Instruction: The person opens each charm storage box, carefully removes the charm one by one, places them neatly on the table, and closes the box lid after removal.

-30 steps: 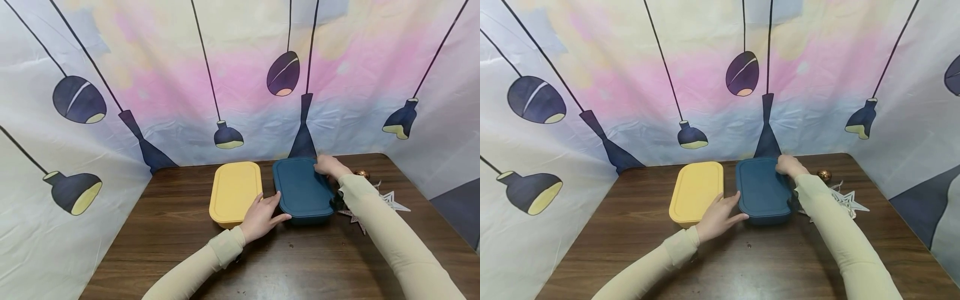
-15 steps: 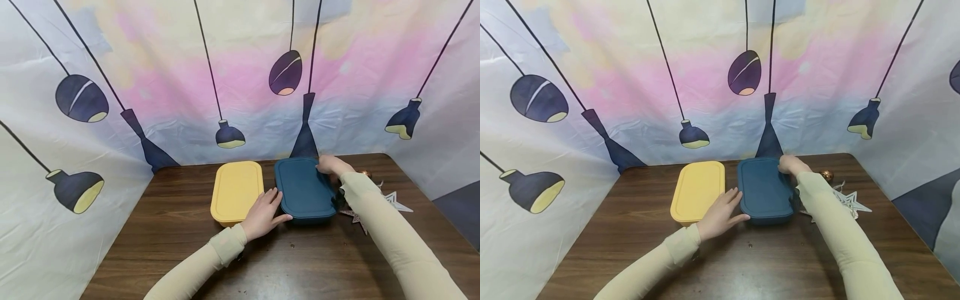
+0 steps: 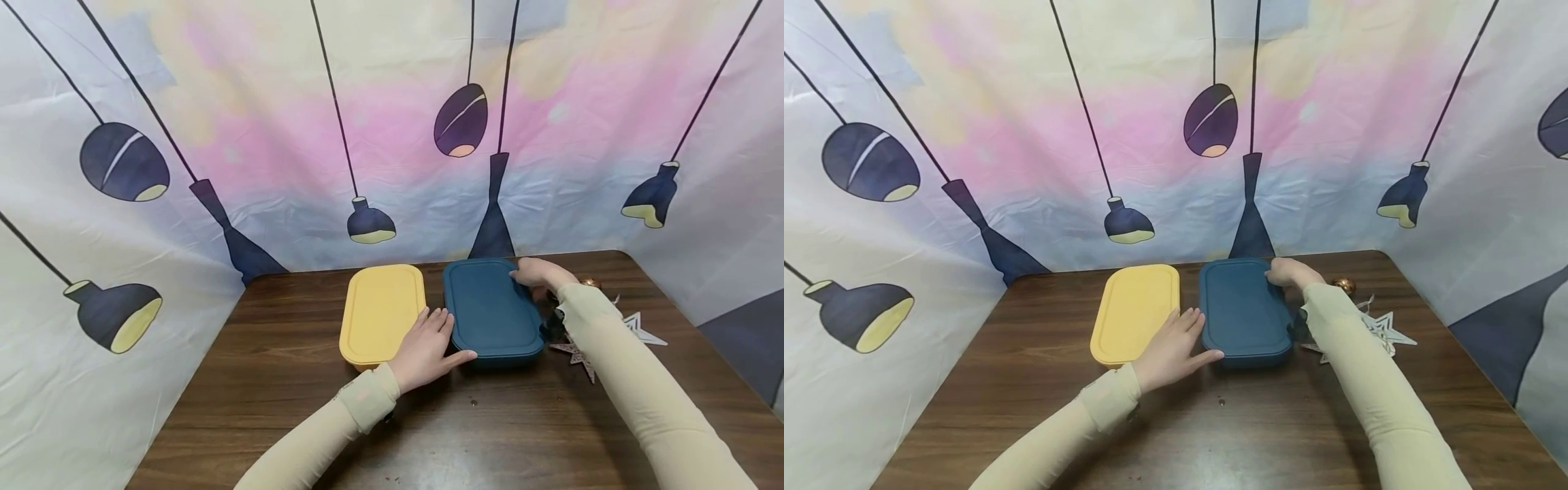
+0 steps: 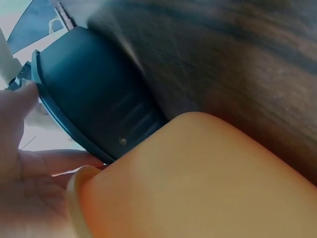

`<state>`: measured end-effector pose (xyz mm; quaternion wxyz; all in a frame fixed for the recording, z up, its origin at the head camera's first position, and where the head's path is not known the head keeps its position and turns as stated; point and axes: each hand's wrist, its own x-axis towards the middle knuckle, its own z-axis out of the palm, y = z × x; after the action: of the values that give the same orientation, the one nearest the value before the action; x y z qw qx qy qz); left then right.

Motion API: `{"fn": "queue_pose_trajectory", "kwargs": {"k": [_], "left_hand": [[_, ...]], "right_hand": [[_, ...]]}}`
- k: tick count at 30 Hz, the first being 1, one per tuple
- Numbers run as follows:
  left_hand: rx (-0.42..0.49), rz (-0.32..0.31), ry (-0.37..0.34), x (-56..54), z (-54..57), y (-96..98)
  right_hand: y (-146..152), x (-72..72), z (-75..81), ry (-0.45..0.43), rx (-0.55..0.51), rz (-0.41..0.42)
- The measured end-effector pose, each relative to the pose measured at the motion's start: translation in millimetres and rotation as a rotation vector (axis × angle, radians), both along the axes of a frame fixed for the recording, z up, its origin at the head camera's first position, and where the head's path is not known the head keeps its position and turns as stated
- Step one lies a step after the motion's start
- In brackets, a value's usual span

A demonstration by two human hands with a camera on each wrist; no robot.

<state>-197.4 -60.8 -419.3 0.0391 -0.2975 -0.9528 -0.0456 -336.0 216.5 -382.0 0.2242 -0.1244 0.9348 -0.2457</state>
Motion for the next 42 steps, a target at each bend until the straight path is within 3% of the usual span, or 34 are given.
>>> {"fn": "queue_pose_trajectory", "kwargs": {"k": [10, 21, 42], "left_hand": [[0.009, 0.03, -0.01, 2.0, 2.8, -7.8], [0.044, 0.018, -0.06, 1.4, 3.5, -17.6], [0.054, 0.02, -0.036, 5.6, 2.5, -20.3]], "right_hand": [[-10.0, 2.6, -0.8, 0.063, 0.007, 0.032], [-15.3, 2.0, -9.8, 0.092, 0.011, 0.055], [-16.2, 7.2, -11.6, 0.095, -0.03, 0.018]]}}
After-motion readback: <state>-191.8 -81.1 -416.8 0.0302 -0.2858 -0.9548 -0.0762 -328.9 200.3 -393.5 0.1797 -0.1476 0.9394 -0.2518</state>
